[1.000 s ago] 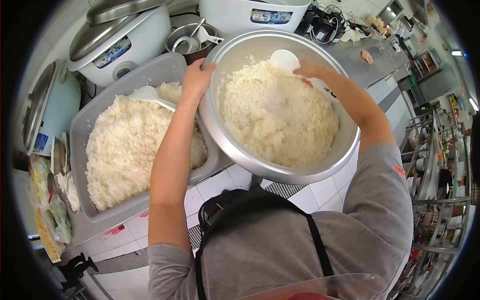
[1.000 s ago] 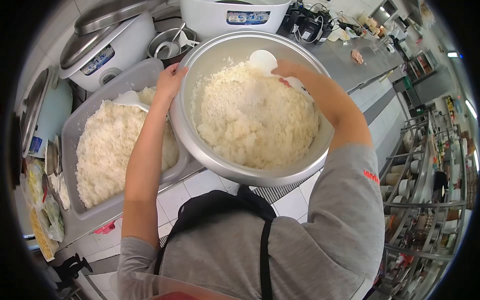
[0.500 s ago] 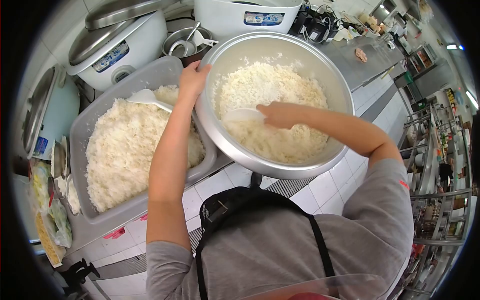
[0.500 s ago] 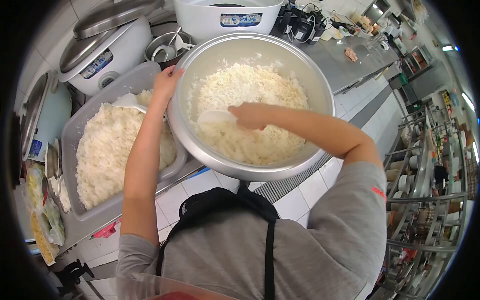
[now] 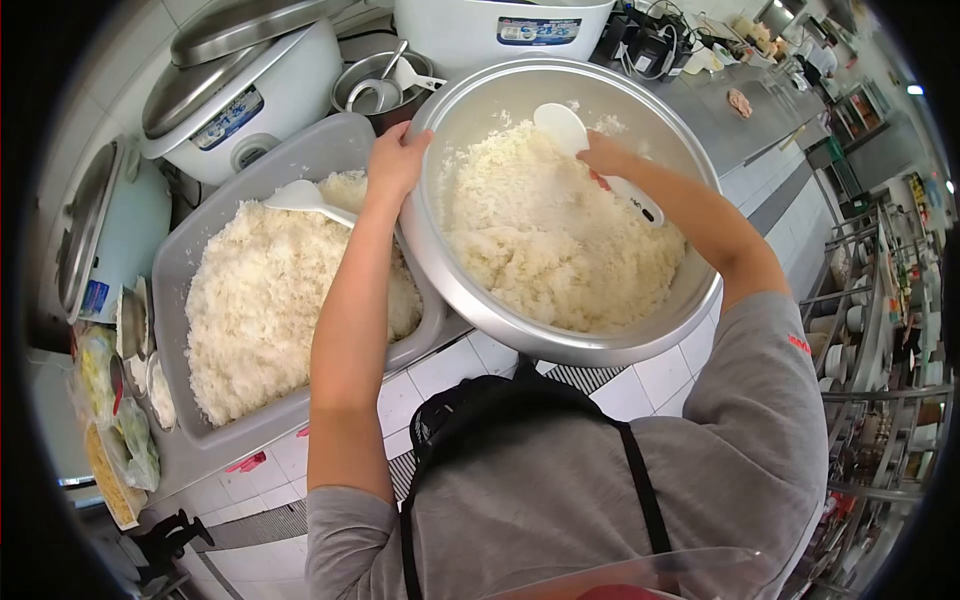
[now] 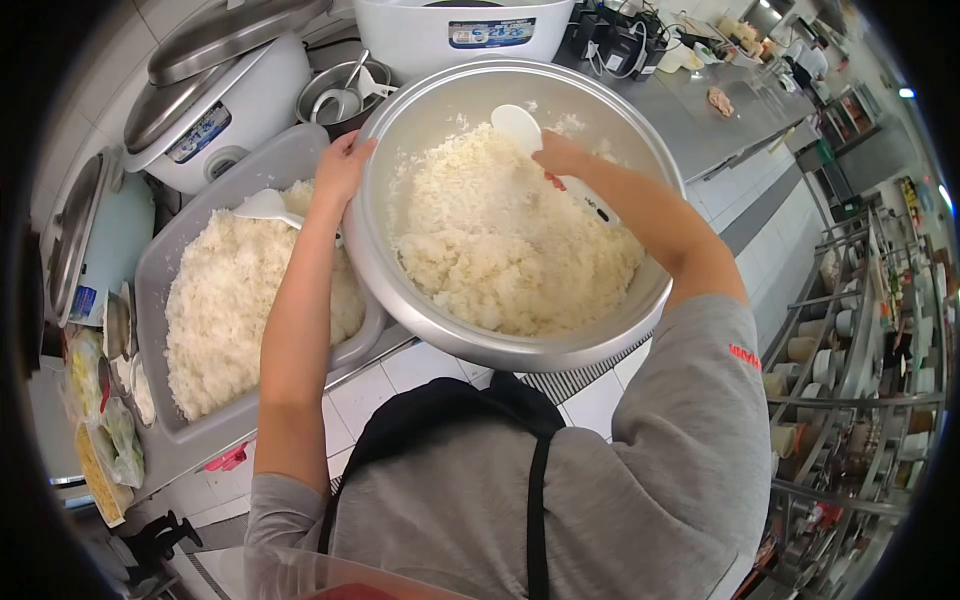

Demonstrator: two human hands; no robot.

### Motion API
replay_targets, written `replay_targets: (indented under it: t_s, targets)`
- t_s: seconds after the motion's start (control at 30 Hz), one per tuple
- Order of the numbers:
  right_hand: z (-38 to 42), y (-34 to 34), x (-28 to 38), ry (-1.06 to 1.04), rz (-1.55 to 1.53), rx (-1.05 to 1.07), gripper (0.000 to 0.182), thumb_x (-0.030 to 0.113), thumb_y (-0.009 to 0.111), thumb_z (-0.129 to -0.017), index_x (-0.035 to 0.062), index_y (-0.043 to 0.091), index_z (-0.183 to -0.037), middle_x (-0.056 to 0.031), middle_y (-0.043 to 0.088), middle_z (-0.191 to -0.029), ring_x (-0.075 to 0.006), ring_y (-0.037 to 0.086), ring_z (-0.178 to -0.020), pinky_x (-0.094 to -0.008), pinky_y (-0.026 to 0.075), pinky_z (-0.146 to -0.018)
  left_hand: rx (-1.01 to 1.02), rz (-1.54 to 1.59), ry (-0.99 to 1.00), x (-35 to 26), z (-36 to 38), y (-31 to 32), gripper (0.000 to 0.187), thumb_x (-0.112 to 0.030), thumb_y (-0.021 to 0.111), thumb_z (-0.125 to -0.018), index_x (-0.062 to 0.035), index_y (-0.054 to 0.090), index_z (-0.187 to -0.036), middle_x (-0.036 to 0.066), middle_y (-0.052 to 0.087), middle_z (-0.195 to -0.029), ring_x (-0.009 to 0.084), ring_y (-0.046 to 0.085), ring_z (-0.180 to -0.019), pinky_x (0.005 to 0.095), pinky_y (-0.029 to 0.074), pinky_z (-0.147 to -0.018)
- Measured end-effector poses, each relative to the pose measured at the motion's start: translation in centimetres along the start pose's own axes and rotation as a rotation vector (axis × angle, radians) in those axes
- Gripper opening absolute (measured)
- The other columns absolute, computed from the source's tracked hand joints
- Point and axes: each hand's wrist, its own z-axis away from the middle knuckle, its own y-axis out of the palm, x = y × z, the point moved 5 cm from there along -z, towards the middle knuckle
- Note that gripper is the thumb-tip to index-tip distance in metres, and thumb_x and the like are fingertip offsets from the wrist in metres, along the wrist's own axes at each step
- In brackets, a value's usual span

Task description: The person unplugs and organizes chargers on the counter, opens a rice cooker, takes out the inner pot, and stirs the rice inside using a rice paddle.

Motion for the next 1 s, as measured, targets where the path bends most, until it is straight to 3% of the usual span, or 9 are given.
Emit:
replay_targets:
  t_s: [0.17, 0.23, 0.33, 0.37, 0.4, 0.5, 0.6, 0.8, 1.0]
  targets:
    - [5.1, 3.9, 2.1, -0.107, 0.189, 0.129, 0.033, 0.013, 0.043, -0.086, -0.0035, 0.034, -0.114, -0.0156, 0.054, -0.058, -0.0214, 0.053, -0.04, -0.0359, 0.046, -0.036, 0.0, 0.019, 0.017, 0.1, -0.2, 0.1, 0.051, -0.029, 0.063, -0.074, 0.0041, 0.055, -0.111, 0.019, 0.062, -0.1, 0.0259, 0.061, -0.09, 0.0308, 0.045, -0.08]
    - [4.2, 7.9, -0.2, -0.331, 0.392, 0.31, 0.041, 0.014, 0.041, -0.087, -0.0019, 0.031, -0.123, -0.0158, 0.058, -0.064, -0.0222, 0.056, -0.044, -0.0359, 0.05, -0.045, 0.001, 0.046, 0.018, 0.0, -0.3, -0.1, 0.051, -0.03, 0.063, -0.073, 0.0037, 0.055, -0.111, 0.019, 0.062, -0.099, 0.0257, 0.061, -0.09, 0.0309, 0.045, -0.079]
    - [10.7, 6.7, 6.4, -0.245, 0.538, 0.386, 0.048, 0.017, 0.04, -0.088, -0.0011, 0.027, -0.13, -0.0176, 0.061, -0.077, -0.0264, 0.061, -0.059, -0.0386, 0.051, -0.059, -0.003, -0.024, 0.014, 0.4, -0.3, 0.0, 0.049, -0.029, 0.063, -0.074, 0.0034, 0.055, -0.11, 0.018, 0.062, -0.099, 0.0252, 0.061, -0.09, 0.0311, 0.045, -0.079]
    - [7.0, 5.7, 3.8, -0.545, 0.717, 0.001, 0.047, 0.018, 0.039, -0.088, 0.0001, 0.027, -0.13, -0.0196, 0.06, -0.087, -0.0308, 0.061, -0.076, -0.0427, 0.049, -0.069, 0.014, 0.011, 0.002, 0.2, 0.2, 0.0, 0.049, -0.029, 0.063, -0.074, 0.0035, 0.056, -0.11, 0.018, 0.062, -0.099, 0.0252, 0.061, -0.09, 0.0313, 0.045, -0.079]
    - [7.0, 2.6, 5.2, -0.263, 0.634, -0.014, 0.046, 0.019, 0.039, -0.088, 0.0028, 0.029, -0.13, -0.0205, 0.06, -0.09, -0.0349, 0.058, -0.086, -0.0453, 0.047, -0.076, 0.022, 0.048, -0.003, -0.1, 0.2, -0.1, 0.049, -0.029, 0.063, -0.074, 0.0035, 0.056, -0.109, 0.018, 0.062, -0.099, 0.0252, 0.061, -0.09, 0.0314, 0.045, -0.079]
    - [1.9, -2.3, 2.3, -0.023, 0.404, -0.153, 0.041, 0.01, 0.037, -0.084, 0.0024, 0.033, -0.124, -0.0228, 0.058, -0.082, -0.0318, 0.06, -0.057, -0.0422, 0.048, -0.047, 0.003, 0.013, 0.016, 0.1, 0.1, -0.1, 0.048, -0.029, 0.062, -0.074, 0.0038, 0.056, -0.109, 0.018, 0.062, -0.098, 0.0261, 0.061, -0.09, 0.0319, 0.045, -0.079]
    - [-0.2, -0.1, 3.1, -0.076, 0.333, -0.067, 0.034, 0.012, 0.041, -0.085, -0.0022, 0.033, -0.116, -0.0222, 0.057, -0.067, -0.0266, 0.054, -0.04, -0.0378, 0.043, -0.034, -0.034, -0.045, 0.076, 0.2, -0.3, -0.1, 0.047, -0.027, 0.062, -0.074, 0.0035, 0.056, -0.109, 0.018, 0.062, -0.098, 0.027, 0.061, -0.089, 0.0324, 0.045, -0.078]
    - [-0.3, 2.9, 6.4, -0.24, 0.512, 0.047, 0.029, 0.006, 0.04, -0.082, -0.0041, 0.034, -0.109, -0.0245, 0.056, -0.068, -0.0309, 0.055, -0.043, -0.0407, 0.044, -0.035, 0.004, -0.019, 0.04, -0.8, 0.2, -0.2, 0.046, -0.026, 0.061, -0.074, 0.0037, 0.056, -0.109, 0.019, 0.062, -0.098, 0.0272, 0.06, -0.089, 0.0321, 0.045, -0.078]
    - [3.9, 6.5, 9.5, -0.313, 0.502, 0.177, 0.041, 0.002, 0.038, -0.08, -0.0001, 0.031, -0.12, -0.0227, 0.054, -0.071, -0.0279, 0.053, -0.044, -0.0385, 0.042, -0.037, 0.016, -0.005, 0.022, -1.1, 0.3, -0.2, 0.045, -0.026, 0.061, -0.074, 0.0029, 0.057, -0.109, 0.019, 0.062, -0.098, 0.0252, 0.061, -0.086, 0.0314, 0.045, -0.076]
